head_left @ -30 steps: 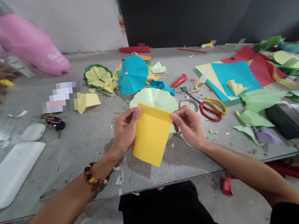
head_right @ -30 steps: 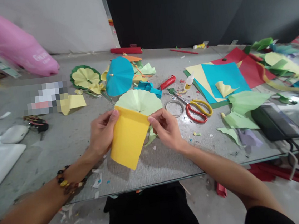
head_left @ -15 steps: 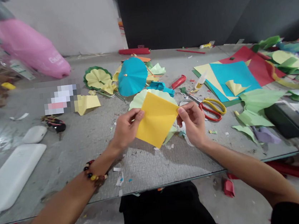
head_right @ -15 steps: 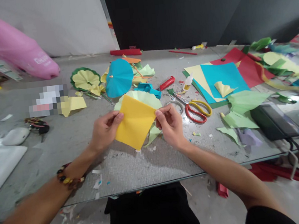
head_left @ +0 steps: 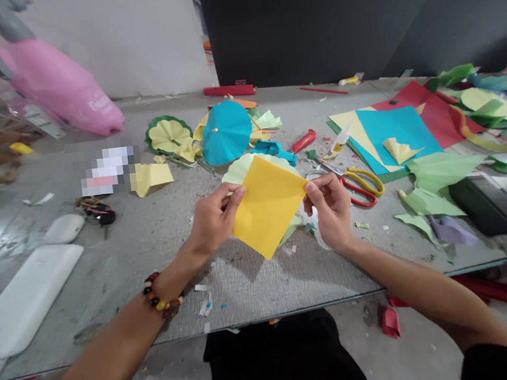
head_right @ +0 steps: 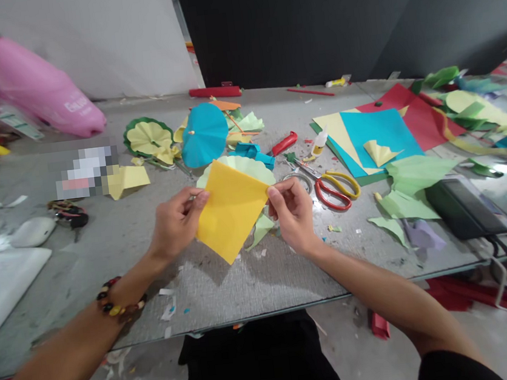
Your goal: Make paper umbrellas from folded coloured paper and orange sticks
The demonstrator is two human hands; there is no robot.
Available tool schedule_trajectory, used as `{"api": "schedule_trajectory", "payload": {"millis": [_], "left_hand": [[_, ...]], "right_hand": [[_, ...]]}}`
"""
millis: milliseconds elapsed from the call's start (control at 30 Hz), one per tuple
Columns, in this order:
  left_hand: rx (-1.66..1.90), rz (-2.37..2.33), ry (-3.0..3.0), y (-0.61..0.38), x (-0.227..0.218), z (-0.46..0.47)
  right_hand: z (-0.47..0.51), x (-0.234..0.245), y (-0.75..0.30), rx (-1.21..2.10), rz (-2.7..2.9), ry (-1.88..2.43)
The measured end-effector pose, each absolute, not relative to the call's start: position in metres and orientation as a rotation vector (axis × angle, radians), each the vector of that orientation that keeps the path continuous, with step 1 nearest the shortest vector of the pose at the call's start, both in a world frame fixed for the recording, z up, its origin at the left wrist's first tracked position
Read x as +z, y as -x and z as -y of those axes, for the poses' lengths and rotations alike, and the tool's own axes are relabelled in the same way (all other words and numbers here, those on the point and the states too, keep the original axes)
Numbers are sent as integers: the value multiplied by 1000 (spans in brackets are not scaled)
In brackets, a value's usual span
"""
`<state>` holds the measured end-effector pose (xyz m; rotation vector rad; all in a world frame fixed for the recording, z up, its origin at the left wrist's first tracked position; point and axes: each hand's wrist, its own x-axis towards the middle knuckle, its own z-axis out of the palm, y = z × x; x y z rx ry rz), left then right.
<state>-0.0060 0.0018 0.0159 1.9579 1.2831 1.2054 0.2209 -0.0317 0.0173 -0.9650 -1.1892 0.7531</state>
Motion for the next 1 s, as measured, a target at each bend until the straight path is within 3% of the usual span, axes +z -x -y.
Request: {"api": "schedule_trajectory", "payload": {"millis": [400, 1000], "left_hand": [[1317, -1212, -2378, 10, 9, -3], [1329, -1140, -2078, 4, 3, -1]], "right_hand": [[28, 13, -228, 715, 1170, 932], [31, 13, -228, 917, 1289, 965]]}}
